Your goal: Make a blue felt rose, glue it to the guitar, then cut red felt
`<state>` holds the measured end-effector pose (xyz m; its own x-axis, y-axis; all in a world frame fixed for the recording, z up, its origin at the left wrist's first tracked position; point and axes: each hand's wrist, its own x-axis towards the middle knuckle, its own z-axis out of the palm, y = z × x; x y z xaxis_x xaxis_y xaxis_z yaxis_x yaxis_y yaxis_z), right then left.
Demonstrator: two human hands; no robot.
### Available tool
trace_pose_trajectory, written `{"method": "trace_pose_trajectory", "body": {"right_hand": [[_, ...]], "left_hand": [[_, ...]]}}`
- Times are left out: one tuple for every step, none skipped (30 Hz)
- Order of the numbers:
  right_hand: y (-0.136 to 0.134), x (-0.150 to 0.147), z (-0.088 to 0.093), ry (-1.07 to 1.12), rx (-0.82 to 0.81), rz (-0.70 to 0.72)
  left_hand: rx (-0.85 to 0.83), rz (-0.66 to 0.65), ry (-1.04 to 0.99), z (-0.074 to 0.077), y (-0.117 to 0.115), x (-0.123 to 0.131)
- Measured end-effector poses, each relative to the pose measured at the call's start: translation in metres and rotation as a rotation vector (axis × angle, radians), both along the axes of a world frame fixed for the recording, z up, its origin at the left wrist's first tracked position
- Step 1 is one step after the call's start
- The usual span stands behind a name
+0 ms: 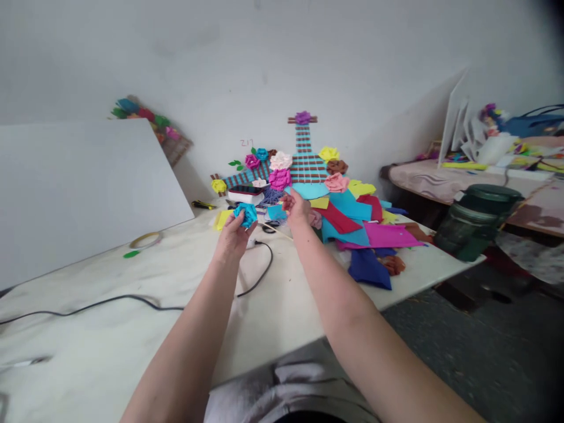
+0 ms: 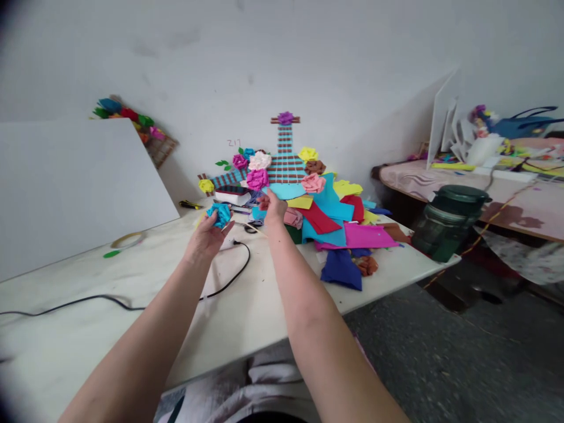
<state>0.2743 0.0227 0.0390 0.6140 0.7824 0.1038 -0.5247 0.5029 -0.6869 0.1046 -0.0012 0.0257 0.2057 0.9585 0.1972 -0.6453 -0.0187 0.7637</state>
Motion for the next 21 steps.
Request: {"method": "trace_pose_trajectory", "body": {"right_hand": [[0.000, -0.007, -0.002, -0.034, 0.011, 0.053], [0.001, -0.014, -0.004, -0.062, 0.018, 0.104], [0.000, -0.021, -0.006, -0.082, 0.021, 0.151], [0.000, -0.028, -0.008, -0.098, 0.019, 0.198], [-0.001, -0.035, -0.010, -0.108, 0.014, 0.241], [-0.002, -0.042, -0.012, -0.114, 0.009, 0.276], [-0.002, -0.049, -0.014, -0.118, 0.005, 0.304], [-0.003, -0.054, -0.016, -0.120, 0.000, 0.327], [-0.004, -0.060, -0.017, -0.122, -0.006, 0.354], [-0.004, -0.065, -0.019, -0.122, -0.014, 0.380], [-0.004, -0.069, -0.021, -0.119, -0.021, 0.400], [-0.004, -0.073, -0.024, -0.113, -0.028, 0.414], [-0.004, -0.077, -0.026, -0.104, -0.033, 0.421], [-0.003, -0.080, -0.028, -0.095, -0.035, 0.421], [-0.002, -0.083, -0.030, -0.088, -0.036, 0.415], [-0.001, -0.085, -0.032, -0.085, -0.037, 0.407], [-0.001, -0.087, -0.033, -0.088, -0.040, 0.402], [0.000, -0.088, -0.034, -0.095, -0.043, 0.396], [0.001, -0.090, -0.036, -0.105, -0.044, 0.392], [0.001, -0.091, -0.037, -0.115, -0.044, 0.391], [0.001, -0.092, -0.037, -0.124, -0.043, 0.391]], "left_hand": [[-0.003, 0.009, -0.005, 0.000, 0.000, -0.006], [-0.008, 0.015, -0.010, -0.001, 0.000, -0.011], [-0.017, 0.018, -0.016, -0.001, 0.000, -0.016], [-0.025, 0.020, -0.023, -0.002, -0.001, -0.020], [-0.032, 0.020, -0.027, -0.004, -0.002, -0.023], [-0.037, 0.020, -0.030, -0.005, -0.003, -0.026], [-0.039, 0.018, -0.027, -0.006, -0.005, -0.028], [-0.040, 0.012, -0.010, -0.008, -0.007, -0.029], [-0.034, -0.003, 0.008, -0.009, -0.009, -0.029], [-0.022, -0.016, 0.021, -0.011, -0.010, -0.029], [-0.021, -0.031, 0.032, -0.013, -0.012, -0.028], [-0.031, -0.033, 0.032, -0.014, -0.013, -0.027], [-0.044, -0.030, 0.028, -0.016, -0.014, -0.026], [-0.053, -0.024, 0.027, -0.017, -0.015, -0.025], [-0.060, -0.015, 0.030, -0.019, -0.015, -0.024], [-0.061, -0.007, 0.033, -0.020, -0.015, -0.024], [-0.059, -0.005, 0.036, -0.021, -0.015, -0.024], [-0.057, -0.004, 0.036, -0.021, -0.015, -0.023], [-0.053, -0.003, 0.033, -0.022, -0.015, -0.023], [-0.049, -0.001, 0.028, -0.022, -0.016, -0.023], [-0.042, 0.004, 0.022, -0.022, -0.016, -0.023]]}}
